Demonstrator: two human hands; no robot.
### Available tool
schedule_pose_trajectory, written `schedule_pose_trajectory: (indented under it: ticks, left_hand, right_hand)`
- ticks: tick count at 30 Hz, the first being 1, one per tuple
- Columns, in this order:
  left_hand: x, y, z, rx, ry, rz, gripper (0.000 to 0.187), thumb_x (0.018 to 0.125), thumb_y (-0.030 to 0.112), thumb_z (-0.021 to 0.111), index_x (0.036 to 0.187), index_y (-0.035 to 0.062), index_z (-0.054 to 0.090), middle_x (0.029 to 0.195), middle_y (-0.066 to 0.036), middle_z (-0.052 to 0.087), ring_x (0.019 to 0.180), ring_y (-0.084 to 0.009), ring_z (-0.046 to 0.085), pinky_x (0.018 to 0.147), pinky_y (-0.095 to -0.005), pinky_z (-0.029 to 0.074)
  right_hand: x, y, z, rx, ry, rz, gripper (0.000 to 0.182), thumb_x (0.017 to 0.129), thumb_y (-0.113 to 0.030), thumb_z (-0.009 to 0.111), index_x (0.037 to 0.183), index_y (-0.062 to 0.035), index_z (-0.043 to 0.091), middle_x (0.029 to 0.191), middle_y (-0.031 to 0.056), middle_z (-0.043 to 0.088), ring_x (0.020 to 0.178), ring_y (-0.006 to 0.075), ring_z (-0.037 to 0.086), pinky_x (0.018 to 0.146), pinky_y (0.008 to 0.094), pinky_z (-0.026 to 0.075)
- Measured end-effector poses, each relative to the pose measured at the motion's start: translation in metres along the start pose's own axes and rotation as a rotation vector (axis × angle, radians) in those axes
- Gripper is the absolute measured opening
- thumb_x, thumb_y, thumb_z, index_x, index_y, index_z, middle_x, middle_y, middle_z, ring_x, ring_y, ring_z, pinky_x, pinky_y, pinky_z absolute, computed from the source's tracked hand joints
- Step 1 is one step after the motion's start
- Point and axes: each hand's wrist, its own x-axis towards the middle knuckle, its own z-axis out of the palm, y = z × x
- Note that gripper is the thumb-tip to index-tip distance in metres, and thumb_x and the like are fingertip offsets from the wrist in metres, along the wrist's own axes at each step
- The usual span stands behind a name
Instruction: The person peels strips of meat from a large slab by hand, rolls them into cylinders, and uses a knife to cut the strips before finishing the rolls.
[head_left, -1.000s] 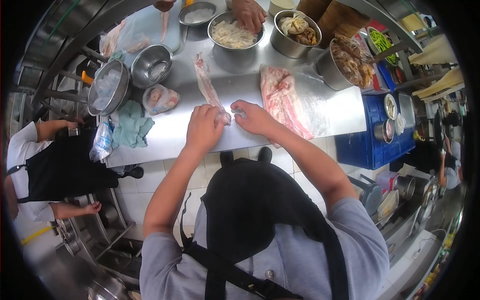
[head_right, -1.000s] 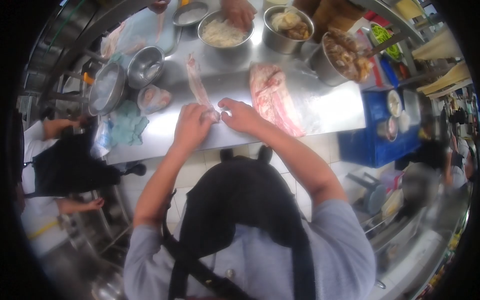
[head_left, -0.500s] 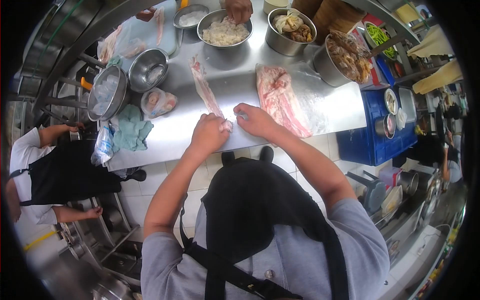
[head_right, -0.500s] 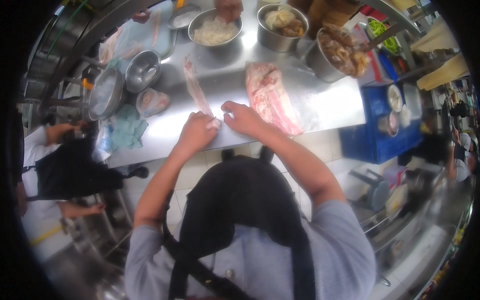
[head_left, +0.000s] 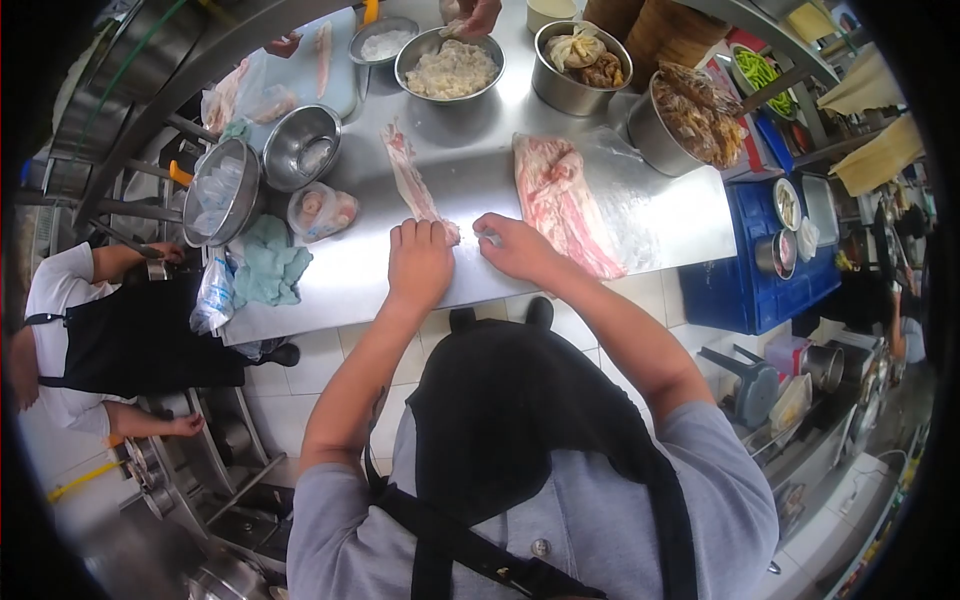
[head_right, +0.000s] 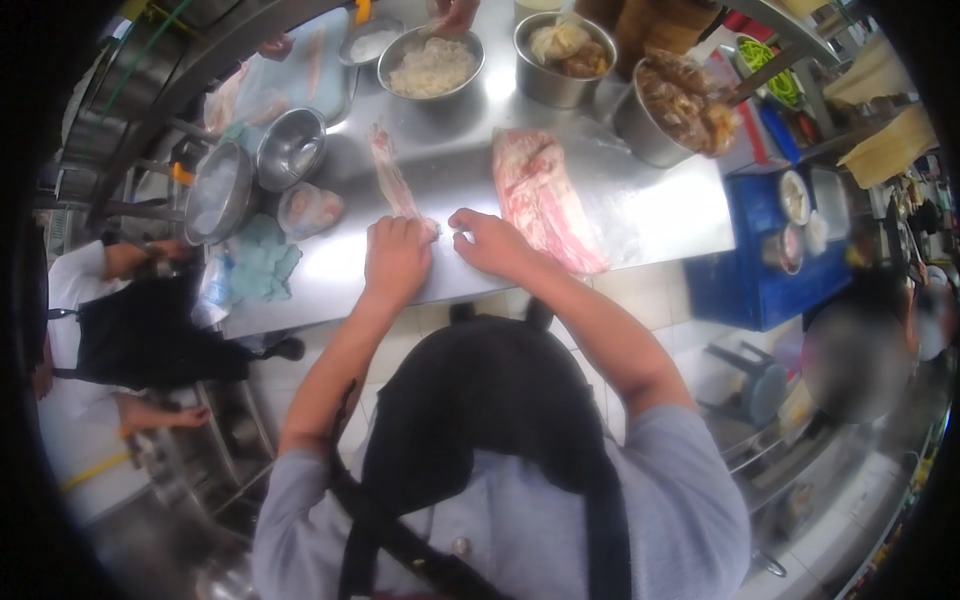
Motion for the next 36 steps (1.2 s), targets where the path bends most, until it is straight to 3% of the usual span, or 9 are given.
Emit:
schedule_pose_trajectory:
  ticks: [10,18,19,25,32,36]
  left_hand:
    - [-0.007,0.005,-0.005,-0.051,-0.139,-0.098,0.014,0.079,0.013,0.066,0.091,0.0142,0.072,0.090,-0.008,0.066,0.091,-0.0322,0.059,0.084,-0.0469,0.045]
    - [0.013,-0.032,-0.016,-0.371,-0.193,-0.122,0.019,0.086,0.017,0.069,0.103,0.0103,0.074,0.105,-0.014,0.066,0.100,-0.0385,0.059,0.091,-0.0495,0.048]
    - [0.015,-0.030,-0.021,-0.335,-0.201,-0.170,0.028,0.081,0.012,0.067,0.107,0.0034,0.071,0.107,-0.015,0.066,0.105,-0.0352,0.058,0.097,-0.0454,0.048]
    - [0.006,-0.015,-0.002,-0.032,-0.083,-0.003,0.024,0.084,0.011,0.064,0.104,0.0002,0.068,0.101,-0.013,0.067,0.098,-0.0325,0.061,0.090,-0.0431,0.049]
    - [0.010,-0.015,-0.001,-0.102,-0.133,-0.036,0.017,0.084,0.010,0.062,0.096,0.0027,0.071,0.096,-0.013,0.069,0.096,-0.0307,0.062,0.088,-0.0439,0.048]
    - [0.003,-0.014,-0.012,-0.182,-0.304,-0.061,0.017,0.087,0.014,0.061,0.093,0.0085,0.076,0.098,-0.014,0.072,0.097,-0.0319,0.063,0.089,-0.0471,0.047]
  right_hand:
    - [-0.006,0.005,0.001,0.005,0.017,-0.009,0.033,0.095,-0.023,0.061,0.125,-0.0089,0.065,0.118,0.0168,0.073,0.111,0.0367,0.068,0.097,0.0446,0.053]
    - [-0.009,0.001,-0.001,0.009,-0.004,0.013,0.034,0.095,-0.023,0.061,0.125,-0.0090,0.066,0.118,0.0170,0.073,0.111,0.0370,0.069,0.097,0.0447,0.053]
    - [-0.009,0.001,-0.002,0.012,-0.007,0.016,0.034,0.095,-0.023,0.061,0.126,-0.0090,0.066,0.118,0.0172,0.073,0.111,0.0372,0.069,0.097,0.0448,0.054]
    - [-0.009,0.009,0.002,0.023,0.004,0.015,0.033,0.096,-0.024,0.061,0.126,-0.0094,0.066,0.118,0.0173,0.073,0.111,0.0372,0.068,0.097,0.0450,0.053]
    - [-0.012,0.008,0.001,0.022,0.006,-0.021,0.032,0.096,-0.024,0.061,0.124,-0.0086,0.067,0.115,0.0179,0.073,0.107,0.0384,0.069,0.095,0.0457,0.053]
    - [-0.012,0.014,0.004,0.019,-0.007,-0.038,0.032,0.094,-0.023,0.061,0.122,-0.0083,0.067,0.114,0.0185,0.072,0.105,0.0398,0.069,0.093,0.0458,0.054]
